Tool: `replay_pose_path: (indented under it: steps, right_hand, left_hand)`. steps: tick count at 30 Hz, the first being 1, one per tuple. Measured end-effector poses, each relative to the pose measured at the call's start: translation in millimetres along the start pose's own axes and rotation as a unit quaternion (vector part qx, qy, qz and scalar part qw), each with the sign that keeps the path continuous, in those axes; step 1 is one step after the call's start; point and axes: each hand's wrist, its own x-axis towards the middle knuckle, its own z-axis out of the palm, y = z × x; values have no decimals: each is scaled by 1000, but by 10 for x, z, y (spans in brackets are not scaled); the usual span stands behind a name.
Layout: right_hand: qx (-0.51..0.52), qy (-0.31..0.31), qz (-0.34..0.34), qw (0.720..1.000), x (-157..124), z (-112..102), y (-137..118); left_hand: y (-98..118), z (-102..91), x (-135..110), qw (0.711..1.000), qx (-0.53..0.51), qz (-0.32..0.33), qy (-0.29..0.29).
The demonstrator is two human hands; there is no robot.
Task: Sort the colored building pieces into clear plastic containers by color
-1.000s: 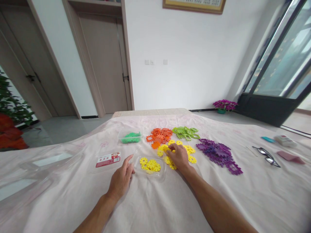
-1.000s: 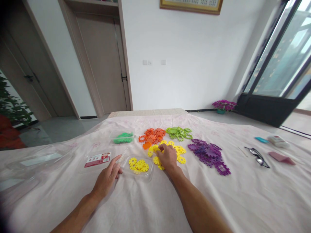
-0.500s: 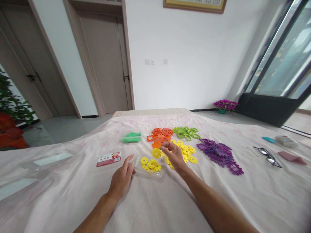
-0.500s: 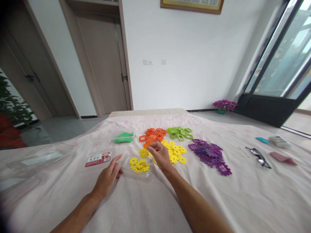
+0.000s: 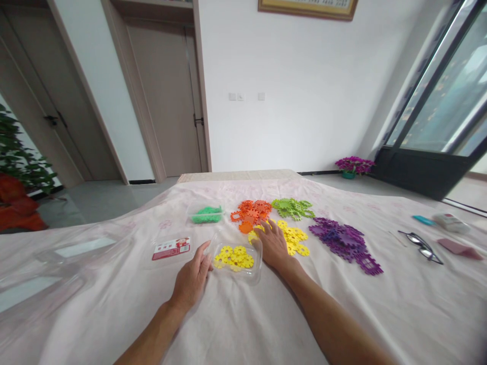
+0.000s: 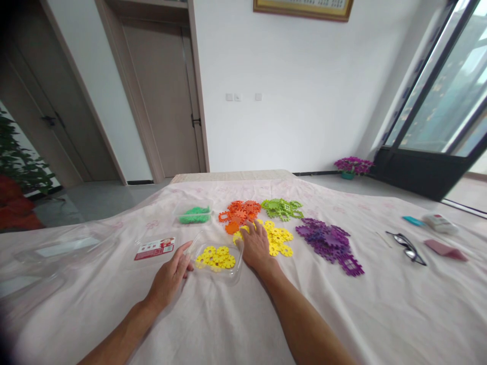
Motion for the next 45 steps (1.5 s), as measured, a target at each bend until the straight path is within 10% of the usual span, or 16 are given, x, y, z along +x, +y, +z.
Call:
replay_pose_path:
  steps: [14,21,27,35,45]
  right_hand:
    - [134,87,7,987,0,-35,100]
    - [275,213,65,935,44,-97,33]
    - [347,136,7,928,41,-273,-96]
    - [164,-52,-19,985,105,-508,366]
    - [51,-236,-99,965,29,-533,382]
  left_hand:
    - [-44,13,10,1000,-1,4,0]
    - [-12,-1,-1,1000,6,4,1]
    - [-9,-8,2,1000,5,6,1]
    - [-47,5,13,1000,-6,9,2]
    - [-59,15,17,1000,-8,6,-2]
